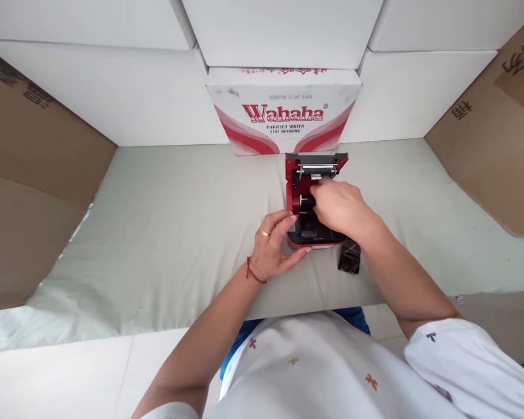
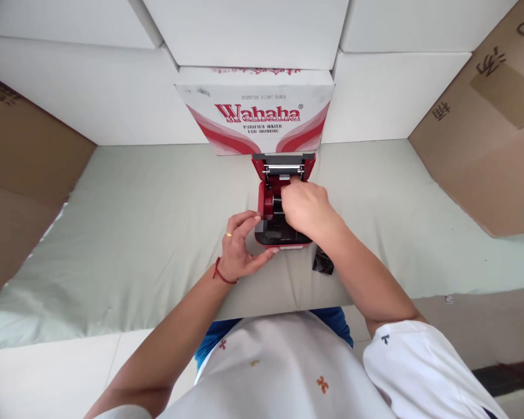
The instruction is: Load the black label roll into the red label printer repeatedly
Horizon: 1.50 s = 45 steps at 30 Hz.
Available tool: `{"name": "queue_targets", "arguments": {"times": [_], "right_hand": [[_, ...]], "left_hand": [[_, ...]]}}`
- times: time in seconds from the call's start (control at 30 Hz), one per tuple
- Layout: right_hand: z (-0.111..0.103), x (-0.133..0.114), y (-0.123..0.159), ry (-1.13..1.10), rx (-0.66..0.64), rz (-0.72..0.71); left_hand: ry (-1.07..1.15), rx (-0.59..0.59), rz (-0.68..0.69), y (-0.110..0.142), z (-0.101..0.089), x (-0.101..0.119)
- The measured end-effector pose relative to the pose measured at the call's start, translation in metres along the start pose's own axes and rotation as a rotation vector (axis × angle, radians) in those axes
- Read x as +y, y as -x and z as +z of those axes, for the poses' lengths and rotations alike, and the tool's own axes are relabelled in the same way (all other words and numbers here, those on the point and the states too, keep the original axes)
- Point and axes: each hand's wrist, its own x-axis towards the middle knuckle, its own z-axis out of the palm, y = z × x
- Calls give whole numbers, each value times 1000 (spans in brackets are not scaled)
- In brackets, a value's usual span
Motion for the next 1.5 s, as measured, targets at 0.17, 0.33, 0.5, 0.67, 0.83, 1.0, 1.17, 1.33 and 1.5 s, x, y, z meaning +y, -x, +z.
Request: {"name": "queue_targets", "arguments": {"times": [0.17,0.33,0.5,0.67,0.83,1.0,1.17,1.33,1.5], "right_hand": [[-14,17,53,-345,223,-88],[3,92,102,-674,334,52],[60,164,113,-418,144,250],[91,157,103,-406,216,283],[98,119,81,-493,173,140],[81,112,82,-507,-28,35],[16,123,106,-910,-117,-255],[-5,95,67,-891,58,-136],[9,46,19,-588,120,-28]], "left_hand": [[15,-24,-34,2,-1,-1],[19,-18,-93,3,0,2],[63,-30,-76,-1,0,6],[48,-45,-84,-2,-1,5],[77,89,-106,0,-2,8],[-132,186,-203,-1,-6,12],[-134,135,-247,-2,-7,10],[-153,199,-86,-5,-10,16],[-233,265,74,-11,-10,35]]}}
